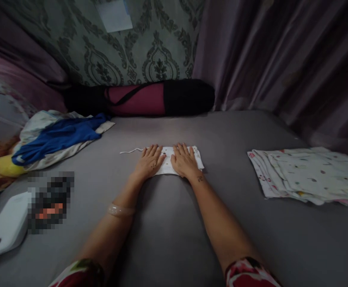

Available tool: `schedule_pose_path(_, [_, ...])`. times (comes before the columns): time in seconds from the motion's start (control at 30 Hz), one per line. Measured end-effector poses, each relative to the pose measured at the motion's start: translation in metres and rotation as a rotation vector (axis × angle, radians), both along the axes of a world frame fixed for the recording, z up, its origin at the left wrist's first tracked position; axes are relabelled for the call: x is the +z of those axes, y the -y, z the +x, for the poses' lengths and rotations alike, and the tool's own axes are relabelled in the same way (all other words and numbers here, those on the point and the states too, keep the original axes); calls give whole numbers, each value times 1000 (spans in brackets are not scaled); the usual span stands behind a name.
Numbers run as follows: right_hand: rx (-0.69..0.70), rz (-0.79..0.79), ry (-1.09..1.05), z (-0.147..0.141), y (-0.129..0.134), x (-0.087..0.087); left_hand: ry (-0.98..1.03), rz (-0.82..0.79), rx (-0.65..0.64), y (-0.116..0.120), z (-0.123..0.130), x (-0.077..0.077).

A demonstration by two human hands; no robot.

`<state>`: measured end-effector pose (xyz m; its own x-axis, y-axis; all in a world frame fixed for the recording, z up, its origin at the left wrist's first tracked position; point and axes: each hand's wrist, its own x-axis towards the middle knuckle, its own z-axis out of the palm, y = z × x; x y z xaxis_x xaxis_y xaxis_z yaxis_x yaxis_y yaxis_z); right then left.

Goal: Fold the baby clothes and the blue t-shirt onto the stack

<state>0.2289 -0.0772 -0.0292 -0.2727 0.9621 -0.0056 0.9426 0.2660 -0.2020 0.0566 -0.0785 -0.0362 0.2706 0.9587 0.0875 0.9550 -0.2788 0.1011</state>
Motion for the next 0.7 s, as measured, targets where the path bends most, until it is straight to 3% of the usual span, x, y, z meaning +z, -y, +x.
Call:
schedule_pose_path(0.2, [-117,76,20,16,-8,-5,23,-2,41,-1,-13,4])
schedule_pose_path(0.4, [-101,-6,-19,30,-15,-5,61,-68,58,-8,-23,1])
schedule_pose_path(0.5, [-144,25,-43,42,-19,-6,93,-28,75,-11,-30,-1])
schedule_pose_path(0.7, [-147,35,-21,54,-19,-12,137,-107,105,-14,-37,-7])
